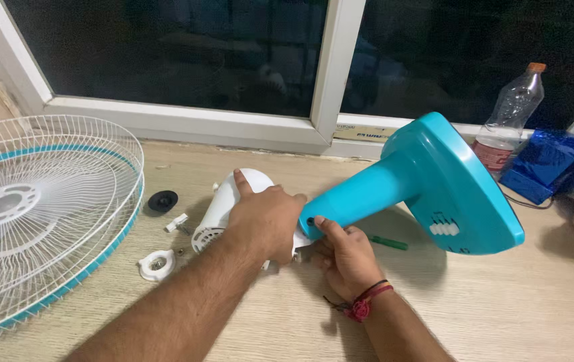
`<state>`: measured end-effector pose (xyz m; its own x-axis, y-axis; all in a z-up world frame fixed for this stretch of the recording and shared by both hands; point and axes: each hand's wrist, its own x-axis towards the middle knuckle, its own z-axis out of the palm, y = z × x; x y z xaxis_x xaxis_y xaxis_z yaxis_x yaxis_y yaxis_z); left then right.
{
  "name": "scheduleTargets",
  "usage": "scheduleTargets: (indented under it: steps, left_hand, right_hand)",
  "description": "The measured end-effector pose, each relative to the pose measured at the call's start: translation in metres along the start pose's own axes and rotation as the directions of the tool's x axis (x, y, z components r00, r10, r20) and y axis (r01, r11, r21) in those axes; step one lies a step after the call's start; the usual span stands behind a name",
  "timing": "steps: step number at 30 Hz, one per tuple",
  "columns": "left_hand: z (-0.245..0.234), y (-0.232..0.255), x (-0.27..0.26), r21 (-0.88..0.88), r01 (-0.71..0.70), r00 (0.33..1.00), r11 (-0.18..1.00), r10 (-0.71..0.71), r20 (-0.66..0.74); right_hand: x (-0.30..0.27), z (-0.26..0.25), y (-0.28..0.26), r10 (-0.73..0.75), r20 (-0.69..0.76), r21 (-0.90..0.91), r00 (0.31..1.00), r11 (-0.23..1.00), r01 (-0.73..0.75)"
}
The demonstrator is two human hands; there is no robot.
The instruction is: The person assembles an electric fan by attaching the motor housing to the fan stand, securing it with a screw, and tightening the motor shaft nut. The person uses a screwdriver and hands to complete the assembly.
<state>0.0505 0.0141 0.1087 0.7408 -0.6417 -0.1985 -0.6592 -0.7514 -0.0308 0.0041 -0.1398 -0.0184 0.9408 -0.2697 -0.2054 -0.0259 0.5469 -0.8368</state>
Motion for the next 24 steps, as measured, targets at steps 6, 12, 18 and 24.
scheduleTargets:
  steps: [6, 12, 18, 24]
  left_hand:
    - [-0.0045, -0.0022, -0.0018, -0.057, 0.060, 0.998, 0.997, -0.060, 0.009]
    - [-0.0046, -0.0056, -0.0032, -0.078, 0.073, 0.997, 0.994, -0.075, -0.019]
    - [-0.0023, -0.0027, -0.0042, -0.039, 0.039, 0.998, 0.999, -0.041, -0.051]
    - [-0.0017, -0.0019, -0.0025, -0.084, 0.057, 0.996, 0.995, -0.062, -0.057]
  right_hand:
    - [-0.0027, 0.0008, -0.0001, -0.027, 0.023, -0.022, 0.999, 0.999, 0.027]
    - [-0.0037, 0.0048, -0.0013, 0.000, 0.004, -0.057, 1.000, 0.998, 0.001]
    - [-0.0026, 0.0014, 0.0010, -0.034, 0.054, -0.028, 0.998, 0.999, 0.035]
    - [-0.0045, 0.0014, -0.0013, -0.014, 0.075, -0.051, 0.997, 0.999, 0.018]
